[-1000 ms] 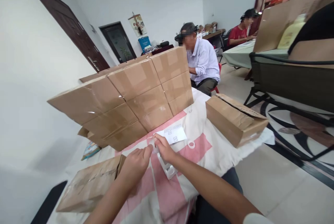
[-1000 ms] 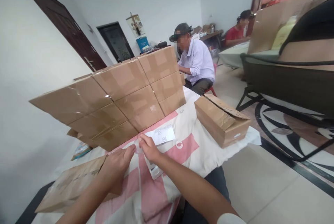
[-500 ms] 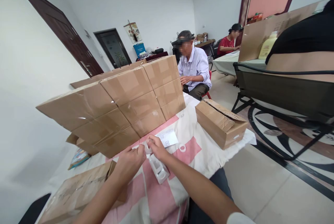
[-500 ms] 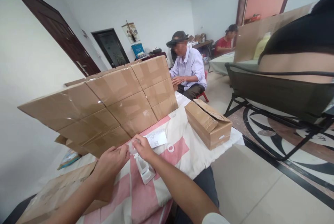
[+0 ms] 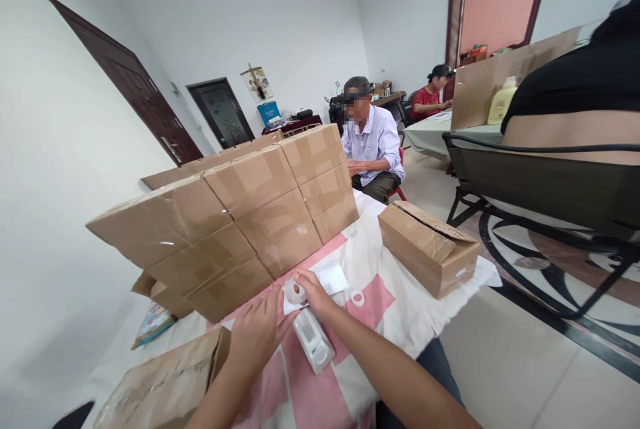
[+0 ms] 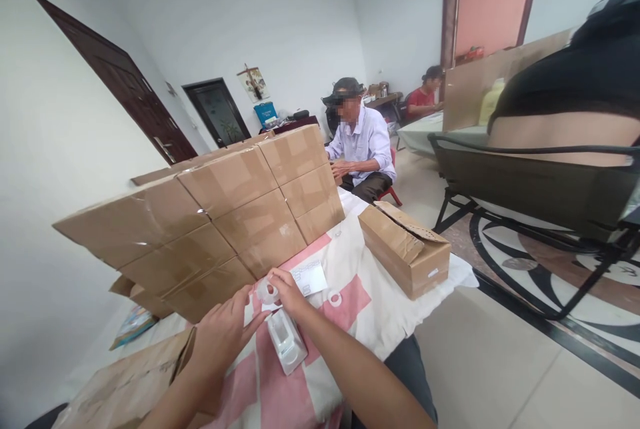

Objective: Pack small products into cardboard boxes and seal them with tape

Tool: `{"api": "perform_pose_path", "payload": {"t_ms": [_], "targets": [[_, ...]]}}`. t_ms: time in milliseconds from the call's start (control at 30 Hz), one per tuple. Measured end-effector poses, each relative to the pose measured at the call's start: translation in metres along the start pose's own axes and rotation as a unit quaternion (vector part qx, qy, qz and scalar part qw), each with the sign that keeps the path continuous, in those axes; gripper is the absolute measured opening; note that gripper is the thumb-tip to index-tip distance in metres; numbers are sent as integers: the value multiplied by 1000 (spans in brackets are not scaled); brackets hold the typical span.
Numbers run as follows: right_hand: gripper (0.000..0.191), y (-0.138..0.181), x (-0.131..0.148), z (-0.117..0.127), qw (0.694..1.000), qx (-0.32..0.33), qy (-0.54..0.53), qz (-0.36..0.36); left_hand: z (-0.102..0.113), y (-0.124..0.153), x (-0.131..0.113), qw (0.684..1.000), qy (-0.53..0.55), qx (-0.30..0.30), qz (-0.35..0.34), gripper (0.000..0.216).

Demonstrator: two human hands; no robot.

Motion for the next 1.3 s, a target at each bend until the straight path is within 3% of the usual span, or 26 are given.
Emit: {"api": "perform_pose_path", "payload": {"t_ms": [233, 367, 633, 1000, 1133, 1300], "targets": [[40, -2, -5, -2, 1000, 24, 17, -6, -6, 6, 3, 996, 4, 83, -13, 16], [38, -2, -6, -1, 999, 24, 26, 2, -6, 10, 5, 992, 4, 128, -11, 25], [36, -3, -10, 1, 1000, 10, 14, 10, -6, 10, 0, 990, 5, 139, -18, 25], [37, -3, -17, -2, 996, -17, -70, -42, 2, 2, 7, 995, 33, 77, 55, 25], [40, -6, -23, -1, 989, -51, -112, -77, 8, -5, 14, 986, 83, 110, 95, 25], [39, -6, -27, -2, 982, -46, -147, -111, 8, -11, 16, 970, 145, 155, 117, 30]]}}
Point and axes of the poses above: each hand's wrist, its own y-axis away from the middle knuckle, its own z-axis out of the back of the hand, x = y × z, the point moved 4 cm from there along -y, towards the middle knuckle, and after that the axes turned 9 degrees about z, right-handed, at the moved point
